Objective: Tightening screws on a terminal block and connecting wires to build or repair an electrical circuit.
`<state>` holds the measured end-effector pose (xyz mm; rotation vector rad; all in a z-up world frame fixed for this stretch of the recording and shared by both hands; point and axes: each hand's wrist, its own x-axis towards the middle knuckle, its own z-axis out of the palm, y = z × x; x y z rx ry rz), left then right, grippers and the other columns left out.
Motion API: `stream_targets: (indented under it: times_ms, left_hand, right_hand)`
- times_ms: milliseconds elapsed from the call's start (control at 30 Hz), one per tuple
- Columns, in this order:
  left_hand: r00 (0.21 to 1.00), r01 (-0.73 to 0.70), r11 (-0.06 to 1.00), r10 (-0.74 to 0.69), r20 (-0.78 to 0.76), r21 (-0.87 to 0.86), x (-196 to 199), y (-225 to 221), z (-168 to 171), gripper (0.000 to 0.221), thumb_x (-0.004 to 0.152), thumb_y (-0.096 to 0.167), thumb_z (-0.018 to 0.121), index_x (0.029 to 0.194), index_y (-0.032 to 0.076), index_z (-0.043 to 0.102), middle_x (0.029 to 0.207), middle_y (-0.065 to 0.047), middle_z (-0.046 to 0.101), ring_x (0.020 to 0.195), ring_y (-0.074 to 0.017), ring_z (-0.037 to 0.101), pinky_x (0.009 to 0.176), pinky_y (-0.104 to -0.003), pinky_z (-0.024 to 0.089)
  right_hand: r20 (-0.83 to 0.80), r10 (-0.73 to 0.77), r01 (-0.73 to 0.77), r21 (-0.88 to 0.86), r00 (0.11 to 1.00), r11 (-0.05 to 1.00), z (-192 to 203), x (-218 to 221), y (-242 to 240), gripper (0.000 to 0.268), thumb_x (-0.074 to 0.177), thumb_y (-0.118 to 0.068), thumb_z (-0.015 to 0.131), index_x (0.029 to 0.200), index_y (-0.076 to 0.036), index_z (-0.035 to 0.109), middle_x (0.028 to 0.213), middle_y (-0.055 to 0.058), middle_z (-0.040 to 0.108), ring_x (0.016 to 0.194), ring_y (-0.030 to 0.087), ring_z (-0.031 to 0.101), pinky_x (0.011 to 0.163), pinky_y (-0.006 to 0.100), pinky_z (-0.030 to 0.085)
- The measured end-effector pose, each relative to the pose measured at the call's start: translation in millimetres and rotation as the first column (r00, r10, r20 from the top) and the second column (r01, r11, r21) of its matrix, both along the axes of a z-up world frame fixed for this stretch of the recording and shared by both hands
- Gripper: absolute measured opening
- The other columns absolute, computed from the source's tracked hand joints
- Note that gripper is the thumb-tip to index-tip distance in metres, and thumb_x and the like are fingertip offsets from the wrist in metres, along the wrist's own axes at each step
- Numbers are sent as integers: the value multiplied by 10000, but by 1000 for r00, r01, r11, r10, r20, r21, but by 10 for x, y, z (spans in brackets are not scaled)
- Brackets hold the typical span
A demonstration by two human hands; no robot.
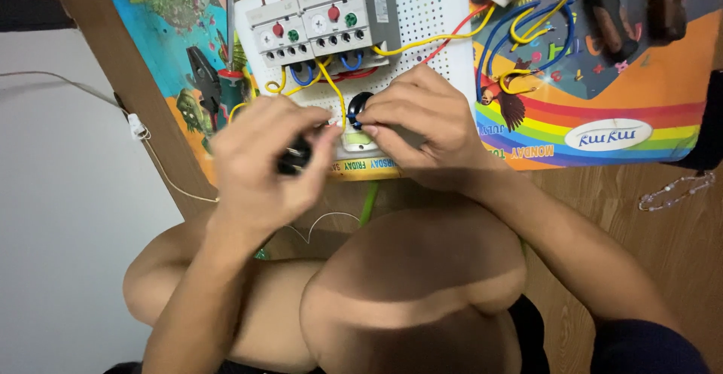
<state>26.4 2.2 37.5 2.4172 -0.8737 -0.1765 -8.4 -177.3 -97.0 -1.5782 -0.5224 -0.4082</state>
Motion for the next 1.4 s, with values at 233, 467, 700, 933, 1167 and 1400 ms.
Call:
stream_targets:
  times_ms: [233, 467, 700, 933, 1167, 1400]
  left_hand:
    - [996, 83, 997, -83, 30, -1, -42, -59, -107, 71, 1018, 6, 642, 965, -27, 675, 818, -127, 612, 691, -304, 507, 674, -378, 421]
    - [999, -36, 998, 36, -7, -54, -63, -85, -129, 110, 965, -7, 697, 867, 1, 648, 779, -103, 608, 681, -274, 527, 675, -364, 435]
    - [876, -52, 972, 156, -457, 231, 29, 27, 320, 485, 886, 149, 530, 1336, 29, 396, 1326, -164, 543, 1177, -353, 555, 972, -429, 407]
    - [928, -78, 972, 151, -340, 221, 12, 120, 308, 328, 998, 242, 651, 1247, 86, 504, 1151, -104, 671, 994, -314, 637, 843, -387, 456]
    - [1000, 31, 981, -29, -9, 189, 32, 133, 225, 293, 997, 230, 761, 1188, 18, 699, 1073, -96, 693, 951, -325, 588, 794, -415, 489]
    - [988, 75, 992, -61, -140, 97, 47, -27, 203, 296, 1022, 123, 710, 1258, -32, 620, 1120, -172, 597, 968, -331, 629, 830, -405, 493]
  right_hand:
    - [-21, 12, -12, -6, 1000, 1000, 92, -11, 4, 50, 1010, 4, 629, 1009, 29, 672, 947, 159, 719, 787, 324, 565, 802, 392, 456]
    - [-41, 3, -3, 3, 999, 1000, 146, -20, -15, 50, 983, 4, 649, 960, 31, 683, 925, 157, 707, 817, 332, 556, 815, 401, 466]
    - [-111, -10, 7, -22, 994, 1000, 273, -53, -37, 79, 948, -45, 731, 984, 13, 691, 1110, 220, 668, 911, 318, 621, 861, 405, 481]
    - [-132, -71, 49, -168, 989, 985, 257, -111, -16, 516, 927, -284, 822, 1206, 88, 598, 1151, 241, 663, 1051, 376, 656, 965, 452, 535]
    - [-217, -50, 33, -78, 975, 996, 298, -114, -37, 276, 903, -11, 794, 1116, 58, 634, 1095, 206, 703, 983, 329, 682, 921, 402, 533]
    - [-222, -36, 39, 9, 974, 999, 268, -121, -83, 260, 836, 75, 704, 1073, 81, 599, 1046, 213, 678, 923, 310, 663, 852, 360, 553]
